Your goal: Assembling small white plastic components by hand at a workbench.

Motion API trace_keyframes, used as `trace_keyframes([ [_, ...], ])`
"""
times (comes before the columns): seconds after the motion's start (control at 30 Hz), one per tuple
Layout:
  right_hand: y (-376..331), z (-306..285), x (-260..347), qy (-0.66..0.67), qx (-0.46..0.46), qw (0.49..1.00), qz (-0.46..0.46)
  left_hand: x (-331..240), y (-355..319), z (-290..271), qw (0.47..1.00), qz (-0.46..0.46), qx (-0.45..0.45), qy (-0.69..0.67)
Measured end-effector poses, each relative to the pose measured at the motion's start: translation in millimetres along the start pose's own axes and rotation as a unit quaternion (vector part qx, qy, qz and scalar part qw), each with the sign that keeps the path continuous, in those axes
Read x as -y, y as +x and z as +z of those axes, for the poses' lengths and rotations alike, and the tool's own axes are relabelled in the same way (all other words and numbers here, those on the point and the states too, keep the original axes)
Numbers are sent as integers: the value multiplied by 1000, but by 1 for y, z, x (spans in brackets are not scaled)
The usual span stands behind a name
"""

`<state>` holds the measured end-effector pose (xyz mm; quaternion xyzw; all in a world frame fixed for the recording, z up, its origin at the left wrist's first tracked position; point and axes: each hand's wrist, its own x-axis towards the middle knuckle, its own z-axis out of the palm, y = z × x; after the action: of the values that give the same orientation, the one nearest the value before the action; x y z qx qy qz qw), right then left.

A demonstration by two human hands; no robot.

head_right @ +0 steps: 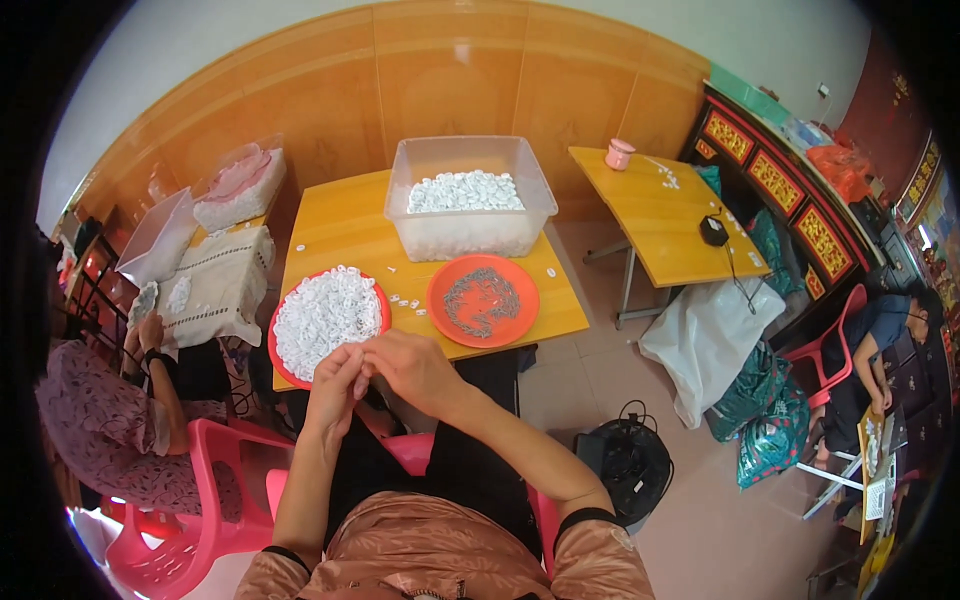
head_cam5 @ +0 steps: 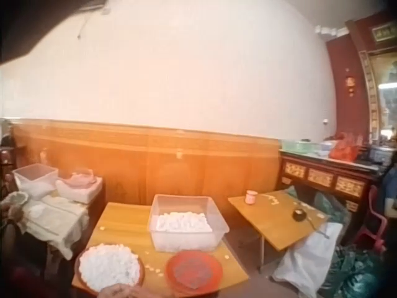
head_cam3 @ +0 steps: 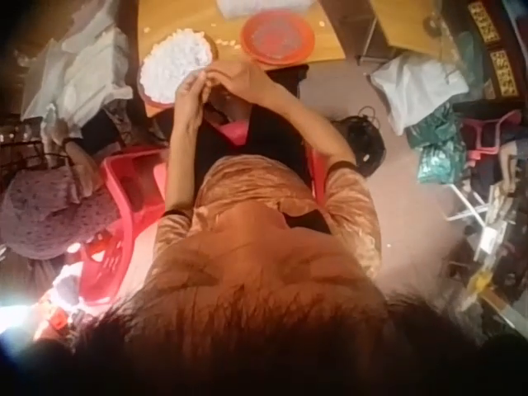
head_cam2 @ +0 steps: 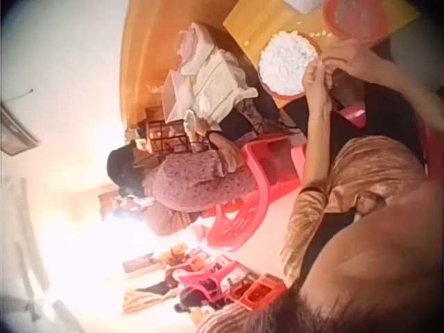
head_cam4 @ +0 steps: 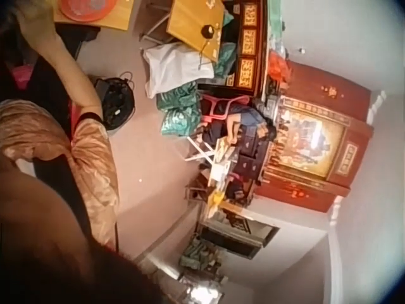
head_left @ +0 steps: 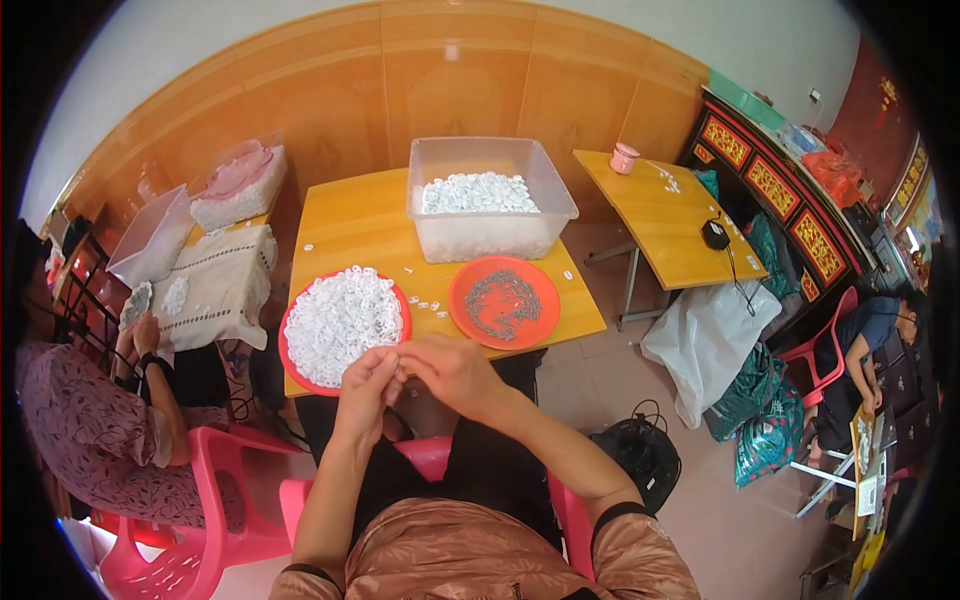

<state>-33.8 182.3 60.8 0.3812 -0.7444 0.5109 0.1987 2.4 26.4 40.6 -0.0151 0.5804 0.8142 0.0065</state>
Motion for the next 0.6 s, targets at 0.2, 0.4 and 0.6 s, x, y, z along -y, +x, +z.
trace_keyframes([
  [0.2, 8, 24, 19, -58, 77, 993, -75, -8, -28, -24, 997, -23, -23, -73],
  [0.4, 3, 45, 38, 144, -32, 978, 147, -15, -41, -34, 971, -35, -90, -219],
  [0.6, -19, 40, 36, 349, -26, 886, 305, -30, -52, -34, 976, -25, -93, -194],
])
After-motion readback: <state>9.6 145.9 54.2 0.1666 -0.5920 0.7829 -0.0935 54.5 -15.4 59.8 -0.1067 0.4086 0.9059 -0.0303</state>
